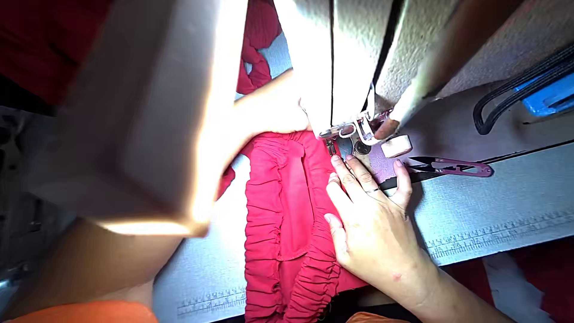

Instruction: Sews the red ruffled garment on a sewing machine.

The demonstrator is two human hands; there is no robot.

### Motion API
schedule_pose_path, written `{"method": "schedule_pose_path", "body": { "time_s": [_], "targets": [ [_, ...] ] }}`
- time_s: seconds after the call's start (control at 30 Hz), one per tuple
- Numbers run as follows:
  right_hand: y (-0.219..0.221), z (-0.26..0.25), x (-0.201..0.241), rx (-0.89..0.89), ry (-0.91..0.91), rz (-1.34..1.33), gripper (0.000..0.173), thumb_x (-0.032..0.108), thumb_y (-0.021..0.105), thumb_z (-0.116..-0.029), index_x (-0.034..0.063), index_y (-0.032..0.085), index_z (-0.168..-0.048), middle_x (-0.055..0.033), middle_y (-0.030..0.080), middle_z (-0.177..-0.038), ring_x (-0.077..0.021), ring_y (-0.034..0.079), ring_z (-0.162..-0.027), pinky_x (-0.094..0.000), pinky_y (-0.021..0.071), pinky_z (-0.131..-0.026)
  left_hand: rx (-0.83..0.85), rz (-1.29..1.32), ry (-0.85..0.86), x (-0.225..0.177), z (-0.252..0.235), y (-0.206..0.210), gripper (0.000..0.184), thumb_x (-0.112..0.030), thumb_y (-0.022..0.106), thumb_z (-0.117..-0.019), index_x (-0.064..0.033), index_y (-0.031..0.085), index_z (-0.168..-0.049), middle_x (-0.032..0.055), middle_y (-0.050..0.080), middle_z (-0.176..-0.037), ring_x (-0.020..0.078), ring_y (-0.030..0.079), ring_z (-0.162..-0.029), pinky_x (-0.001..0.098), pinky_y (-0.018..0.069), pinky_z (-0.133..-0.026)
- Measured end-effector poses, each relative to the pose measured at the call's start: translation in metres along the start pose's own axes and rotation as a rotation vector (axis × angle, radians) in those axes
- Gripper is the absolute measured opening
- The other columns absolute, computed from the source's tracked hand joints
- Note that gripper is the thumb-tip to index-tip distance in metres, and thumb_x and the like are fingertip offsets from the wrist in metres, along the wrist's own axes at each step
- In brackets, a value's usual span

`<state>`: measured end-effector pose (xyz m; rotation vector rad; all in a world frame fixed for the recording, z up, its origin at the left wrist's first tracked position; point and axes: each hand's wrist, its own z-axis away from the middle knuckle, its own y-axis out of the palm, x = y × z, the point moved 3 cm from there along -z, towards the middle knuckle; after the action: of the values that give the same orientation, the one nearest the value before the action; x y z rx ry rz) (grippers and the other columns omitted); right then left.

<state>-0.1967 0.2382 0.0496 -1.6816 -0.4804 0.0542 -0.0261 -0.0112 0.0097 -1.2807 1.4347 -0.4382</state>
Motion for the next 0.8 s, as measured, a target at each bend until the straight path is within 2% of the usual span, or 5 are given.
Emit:
{"method": "schedule_pose_path", "body": {
  "time_s": [0.13, 0.23, 0.37, 0.47, 0.8],
  "targets": [
    [0.0, 0.0, 0.001, -0.005, -0.003, -0.016, 0.041, 0.036, 0.044, -0.0992, 0.0226, 0.069, -0.128, -0.0009, 0.049, -0.158, -0.0215, 0.035, -0.153, -0.0731, 0.0069, -0.118, -0.011, -0.071, -0.025, 0.005, 0.003, 0.0, 0.043, -0.044, 0.074, -0.0844, -0.0163, 0.07, -0.117, -0.0001, 0.068, -0.113, 0.0069, 0.061, -0.114, 0.0269, 0.0509, -0.092],
    [0.002, -0.001, 0.0, -0.01, -0.001, -0.016, 0.042, 0.037, 0.045, -0.0983, 0.0233, 0.069, -0.13, 0.0007, 0.05, -0.157, -0.0209, 0.036, -0.152, -0.073, 0.0082, -0.118, -0.188, -0.42, -0.101, -0.019, 0.015, -0.01, 0.037, -0.057, 0.065, -0.0852, -0.0269, 0.071, -0.106, -0.0055, 0.068, -0.102, 0.01, 0.063, -0.105, 0.0345, 0.0512, -0.082],
    [0.002, -0.001, -0.001, -0.001, -0.01, -0.027, 0.044, 0.039, 0.045, -0.0989, 0.0226, 0.068, -0.132, -0.0002, 0.049, -0.159, -0.0216, 0.035, -0.153, -0.074, 0.0079, -0.118, -0.156, -0.534, -0.643, -0.167, 0.002, -0.026, 0.03, -0.029, 0.062, -0.0965, -0.002, 0.068, -0.086, 0.0201, 0.069, -0.092, 0.0407, 0.067, -0.099, 0.0594, 0.0495, -0.086],
    [0.002, -0.001, -0.001, -0.013, -0.023, -0.015, 0.045, 0.039, 0.045, -0.0981, 0.0218, 0.068, -0.133, -0.0023, 0.049, -0.158, -0.0229, 0.037, -0.152, -0.0737, 0.0098, -0.117, -0.125, -0.422, -0.922, -0.18, 0.016, -0.001, 0.046, -0.042, 0.053, -0.1004, -0.0087, 0.061, -0.069, 0.0099, 0.059, -0.066, 0.0302, 0.064, -0.069, 0.0529, 0.0453, -0.061],
    [0.001, -0.002, -0.001, 0.011, -0.015, -0.029, 0.047, 0.04, 0.048, -0.0967, 0.0188, 0.066, -0.134, -0.0029, 0.046, -0.16, -0.022, 0.033, -0.153, -0.0719, 0.007, -0.119, -0.295, -0.214, -1.148, -0.173, 0.03, 0.004, 0.029, -0.036, 0.061, -0.0928, -0.0179, 0.064, -0.07, -0.0039, 0.053, -0.059, 0.0151, 0.054, -0.06, 0.0425, 0.0394, -0.056]
  ]
}}
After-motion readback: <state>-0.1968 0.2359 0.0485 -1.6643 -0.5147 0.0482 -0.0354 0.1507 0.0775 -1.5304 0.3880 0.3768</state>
